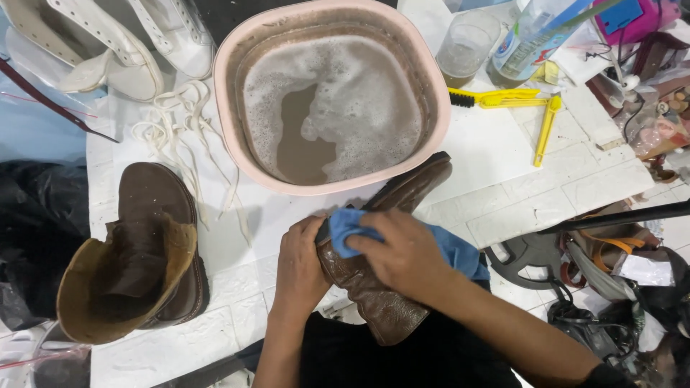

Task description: Scrubbing and wiping the uppers of brown leather boots using a brush, soapy water, and a cloth.

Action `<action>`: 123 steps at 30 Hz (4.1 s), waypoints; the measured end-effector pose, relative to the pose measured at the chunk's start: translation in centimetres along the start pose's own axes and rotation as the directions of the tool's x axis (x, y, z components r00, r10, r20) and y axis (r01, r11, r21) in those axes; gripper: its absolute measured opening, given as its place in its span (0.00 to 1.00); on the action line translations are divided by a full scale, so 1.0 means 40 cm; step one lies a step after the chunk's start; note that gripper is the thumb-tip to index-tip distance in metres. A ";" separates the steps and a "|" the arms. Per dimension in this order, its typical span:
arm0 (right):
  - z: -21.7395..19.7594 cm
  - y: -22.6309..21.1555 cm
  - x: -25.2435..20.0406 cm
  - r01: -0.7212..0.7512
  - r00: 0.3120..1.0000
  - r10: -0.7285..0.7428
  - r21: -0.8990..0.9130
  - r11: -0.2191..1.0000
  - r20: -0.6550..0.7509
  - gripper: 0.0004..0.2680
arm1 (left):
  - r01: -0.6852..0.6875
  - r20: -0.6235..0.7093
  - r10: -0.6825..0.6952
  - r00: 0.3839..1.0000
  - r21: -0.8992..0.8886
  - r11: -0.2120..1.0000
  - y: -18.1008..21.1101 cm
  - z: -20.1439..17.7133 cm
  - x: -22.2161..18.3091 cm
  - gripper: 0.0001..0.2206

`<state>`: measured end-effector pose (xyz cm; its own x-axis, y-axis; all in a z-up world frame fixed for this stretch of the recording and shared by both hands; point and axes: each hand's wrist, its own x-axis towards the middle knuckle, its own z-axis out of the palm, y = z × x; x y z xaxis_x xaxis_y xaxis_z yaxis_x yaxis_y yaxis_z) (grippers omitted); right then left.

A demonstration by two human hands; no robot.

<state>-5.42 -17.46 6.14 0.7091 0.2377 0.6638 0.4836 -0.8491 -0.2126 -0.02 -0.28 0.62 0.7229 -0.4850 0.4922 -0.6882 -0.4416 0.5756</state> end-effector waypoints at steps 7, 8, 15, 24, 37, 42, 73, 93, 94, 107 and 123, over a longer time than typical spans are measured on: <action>-0.054 0.116 -0.040 -0.286 0.948 0.268 -0.091 0.954 -0.169 0.08 | 0.004 -0.010 -0.005 1.000 -0.036 0.999 0.001 -0.001 -0.008 0.31; -0.043 0.101 -0.033 -0.296 0.940 0.295 0.018 0.955 -0.173 0.08 | -0.001 -0.013 0.000 1.000 -0.040 0.999 -0.001 0.001 -0.005 0.31; 0.028 -0.056 0.020 -0.105 0.992 0.101 -0.045 0.994 -0.075 0.08 | -0.009 -0.036 0.007 0.999 -0.058 0.998 -0.003 -0.015 -0.018 0.31; 0.017 -0.025 -0.001 -0.130 0.991 0.126 -0.146 0.981 -0.037 0.10 | -0.040 -0.091 0.027 0.995 -0.141 0.989 -0.018 0.003 -0.026 0.31; -0.020 0.078 -0.054 -0.071 0.994 0.064 -0.086 0.994 -0.087 0.09 | 0.038 -0.060 -0.050 0.997 -0.189 0.981 0.009 -0.016 -0.017 0.31; 0.039 -0.067 0.000 -0.028 1.000 0.028 -0.066 0.997 0.005 0.08 | -0.009 -0.074 -0.002 0.997 -0.149 0.989 -0.013 -0.002 -0.023 0.29; 0.020 -0.068 -0.073 -0.118 0.988 0.114 0.035 0.992 0.102 0.06 | 0.081 -0.008 -0.083 0.997 -0.156 0.984 0.029 -0.037 0.002 0.31; -0.041 0.038 -0.071 -0.343 0.902 0.369 -0.145 0.928 0.224 0.11 | 0.132 0.024 -0.130 0.991 -0.150 0.980 0.022 -0.032 0.002 0.33; -0.048 0.066 -0.078 -0.400 0.882 0.438 -0.214 0.891 0.175 0.09 | 0.133 0.020 -0.132 0.991 -0.142 0.981 0.019 -0.029 0.002 0.33; -0.073 0.038 -0.098 -0.347 0.870 0.423 -0.295 0.890 0.252 0.08 | 0.148 0.005 -0.149 0.989 -0.139 0.979 0.026 -0.033 0.008 0.33; 0.008 -0.082 -0.040 -0.117 0.936 0.160 -0.153 0.981 0.315 0.05 | 0.220 0.061 -0.213 0.975 -0.128 0.967 0.011 -0.034 0.003 0.35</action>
<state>-7.96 -14.92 5.55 0.9024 0.2348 0.3614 0.3135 -0.9330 -0.1768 -0.15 0.47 1.82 0.8478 -0.4250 0.3171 -0.4989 -0.4367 0.7486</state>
